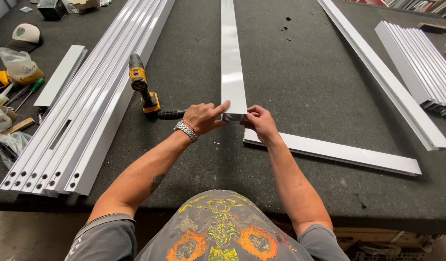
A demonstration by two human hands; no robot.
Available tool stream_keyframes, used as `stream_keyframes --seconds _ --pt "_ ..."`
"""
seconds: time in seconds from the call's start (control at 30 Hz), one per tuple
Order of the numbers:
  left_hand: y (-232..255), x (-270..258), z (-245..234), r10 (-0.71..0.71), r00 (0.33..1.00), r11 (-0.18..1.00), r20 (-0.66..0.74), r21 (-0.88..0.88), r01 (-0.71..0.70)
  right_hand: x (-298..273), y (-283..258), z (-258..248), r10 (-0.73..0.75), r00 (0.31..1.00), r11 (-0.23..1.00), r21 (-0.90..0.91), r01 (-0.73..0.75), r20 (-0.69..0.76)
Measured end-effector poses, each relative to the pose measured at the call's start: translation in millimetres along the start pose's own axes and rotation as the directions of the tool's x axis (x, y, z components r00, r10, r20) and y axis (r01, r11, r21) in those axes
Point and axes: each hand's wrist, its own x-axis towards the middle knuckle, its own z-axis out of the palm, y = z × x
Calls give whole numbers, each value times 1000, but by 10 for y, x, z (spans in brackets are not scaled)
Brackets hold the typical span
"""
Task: The person aligns two white metal frame pieces on a dark workbench and inserts a long metal screw into the corner joint using a screwdriver.
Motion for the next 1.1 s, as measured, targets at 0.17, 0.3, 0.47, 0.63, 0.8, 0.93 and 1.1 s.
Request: stream_keyframes --seconds 0.17,0.3,0.47,0.63,0.8,0.93,1.1 --pt "-93 26 -81 42 999 999 -14 -5 -42 -72 -122 26 -18 998 1000 12 17 59" --pt "-101 40 -60 8 1000 999 -5 -31 -8 -170 -216 -364 -87 995 980 -177 96 53" --pt "-109 71 -153 -3 1000 999 -6 -33 3 -235 676 -1555 153 988 -242 -970 7 -31" --pt "-97 140 -206 -3 1000 1000 6 -20 3 -47 816 -1864 50 995 -353 -931 99 87" --pt "-148 137 -280 -1 999 1000 36 14 1 48 459 -1993 190 948 -170 -943 287 255" --pt "-139 74 -192 -24 998 1000 63 4 24 -403 -641 -1824 55 922 -79 -919 386 383" --pt "-118 108 -88 -38 997 999 71 22 36 -537 -1395 -1603 57 949 152 -942 299 310"
